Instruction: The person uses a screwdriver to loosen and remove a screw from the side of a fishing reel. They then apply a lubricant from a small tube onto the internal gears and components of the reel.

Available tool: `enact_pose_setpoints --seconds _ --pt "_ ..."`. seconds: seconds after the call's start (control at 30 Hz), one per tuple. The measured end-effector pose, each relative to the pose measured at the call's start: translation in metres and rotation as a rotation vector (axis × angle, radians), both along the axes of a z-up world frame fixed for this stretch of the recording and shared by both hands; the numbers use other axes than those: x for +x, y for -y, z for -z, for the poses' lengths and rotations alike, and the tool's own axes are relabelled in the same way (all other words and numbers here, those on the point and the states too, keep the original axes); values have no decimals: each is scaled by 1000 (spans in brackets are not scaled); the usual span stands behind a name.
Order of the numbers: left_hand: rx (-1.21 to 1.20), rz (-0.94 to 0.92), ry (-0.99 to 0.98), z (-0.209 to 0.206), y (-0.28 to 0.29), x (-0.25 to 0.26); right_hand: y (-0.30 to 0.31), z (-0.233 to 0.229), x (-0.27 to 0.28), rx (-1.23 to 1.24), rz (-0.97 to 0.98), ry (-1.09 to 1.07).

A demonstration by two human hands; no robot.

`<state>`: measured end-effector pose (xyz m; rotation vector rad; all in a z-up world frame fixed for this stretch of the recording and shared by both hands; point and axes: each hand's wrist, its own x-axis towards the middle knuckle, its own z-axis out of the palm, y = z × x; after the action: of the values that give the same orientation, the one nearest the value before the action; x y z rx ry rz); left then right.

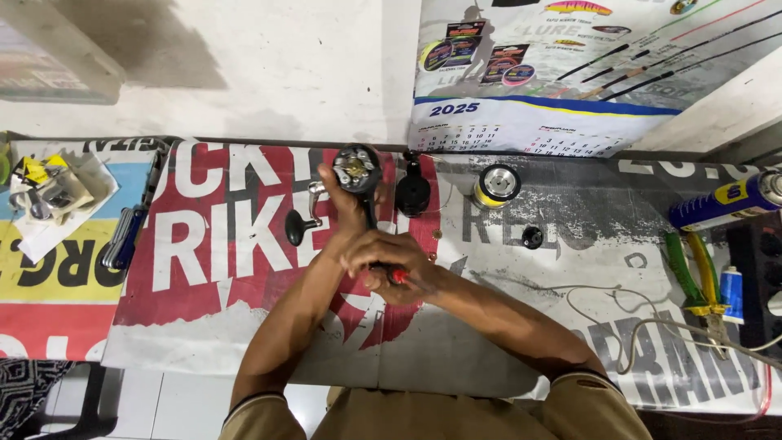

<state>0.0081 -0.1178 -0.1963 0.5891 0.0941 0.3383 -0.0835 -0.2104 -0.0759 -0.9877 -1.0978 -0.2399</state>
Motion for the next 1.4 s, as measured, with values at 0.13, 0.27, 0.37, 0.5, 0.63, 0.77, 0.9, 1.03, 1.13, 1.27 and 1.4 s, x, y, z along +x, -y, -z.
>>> enact_pose_setpoints --seconds 0.13,0.27,0.37,0.5,0.63,0.77,0.9,1.03,1.13,1.27,1.4 --pt "71 -16 -98 -71 -8 -22 20 5 11 -128 6 -48" --pt "125 -7 -123 -98 -25 -18 49 -28 29 -292 224 -234" --pt "88 42 67 -129 -30 -21 72 -57 45 -428 316 -349" --pt "149 211 298 -116 -43 -6 91 -80 63 -765 621 -133" --pt "234 106 316 -130 -57 -7 94 -93 64 -912 532 -300" --pt "-5 323 491 -144 -70 -19 76 -79 57 -1326 471 -273" --pt "126 282 429 -160 -67 -23 50 -45 37 -1416 286 -230" --pt "122 302 440 -132 -65 -12 33 12 23 -1272 309 2" --pt "218 275 406 -125 -55 -9 29 42 18 -1307 381 156" --pt "356 248 -9 -138 -29 -22 32 47 16 -1212 370 128" --pt "329 347 -227 -137 -19 -28 39 37 14 -1284 356 135"
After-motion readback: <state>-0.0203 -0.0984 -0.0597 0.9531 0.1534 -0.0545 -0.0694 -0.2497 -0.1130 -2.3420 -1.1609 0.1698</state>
